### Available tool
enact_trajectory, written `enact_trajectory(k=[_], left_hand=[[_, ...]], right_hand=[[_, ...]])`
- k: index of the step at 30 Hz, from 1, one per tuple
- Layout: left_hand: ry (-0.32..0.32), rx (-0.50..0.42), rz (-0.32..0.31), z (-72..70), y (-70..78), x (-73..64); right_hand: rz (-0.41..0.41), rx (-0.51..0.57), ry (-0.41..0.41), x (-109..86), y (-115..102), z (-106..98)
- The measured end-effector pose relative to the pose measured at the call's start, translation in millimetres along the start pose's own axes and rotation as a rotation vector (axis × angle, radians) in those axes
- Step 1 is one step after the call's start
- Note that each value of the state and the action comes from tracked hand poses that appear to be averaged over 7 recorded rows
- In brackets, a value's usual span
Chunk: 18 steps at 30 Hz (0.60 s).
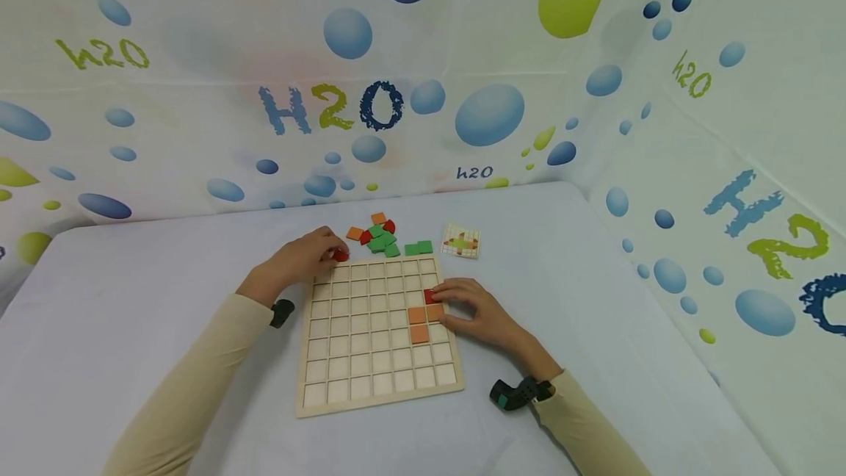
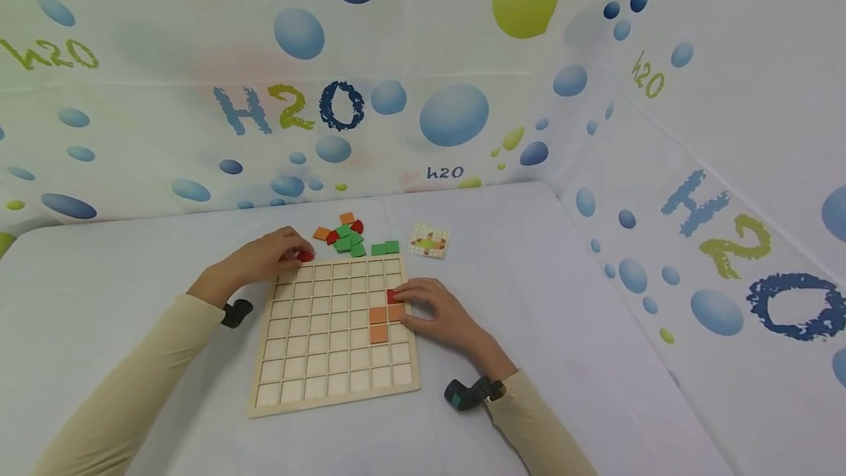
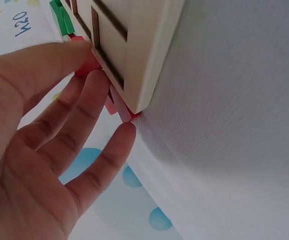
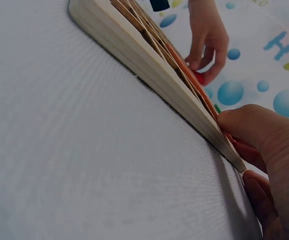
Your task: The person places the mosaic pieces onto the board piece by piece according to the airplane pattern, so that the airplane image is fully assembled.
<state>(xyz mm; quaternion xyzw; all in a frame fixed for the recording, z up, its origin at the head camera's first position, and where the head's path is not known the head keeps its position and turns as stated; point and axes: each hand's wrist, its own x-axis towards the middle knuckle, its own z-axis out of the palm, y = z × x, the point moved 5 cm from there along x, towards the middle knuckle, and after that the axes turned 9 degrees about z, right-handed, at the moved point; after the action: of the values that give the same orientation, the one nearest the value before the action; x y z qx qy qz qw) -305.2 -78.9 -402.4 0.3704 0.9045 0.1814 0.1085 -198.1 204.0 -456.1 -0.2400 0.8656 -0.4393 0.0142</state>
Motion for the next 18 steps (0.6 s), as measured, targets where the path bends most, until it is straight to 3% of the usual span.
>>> enact_trajectory(k=[8, 18], left_hand=[[0.038, -0.034, 0.042, -1.9, 0.5, -1.7], [0.084, -0.046, 0.025, -0.4, -5.1, -5.4]], right_hand=[[0.017, 0.014, -0.012, 1.0, 2.0, 0.7], [0.001, 0.0, -0.002, -0.3, 3.6, 0.7]])
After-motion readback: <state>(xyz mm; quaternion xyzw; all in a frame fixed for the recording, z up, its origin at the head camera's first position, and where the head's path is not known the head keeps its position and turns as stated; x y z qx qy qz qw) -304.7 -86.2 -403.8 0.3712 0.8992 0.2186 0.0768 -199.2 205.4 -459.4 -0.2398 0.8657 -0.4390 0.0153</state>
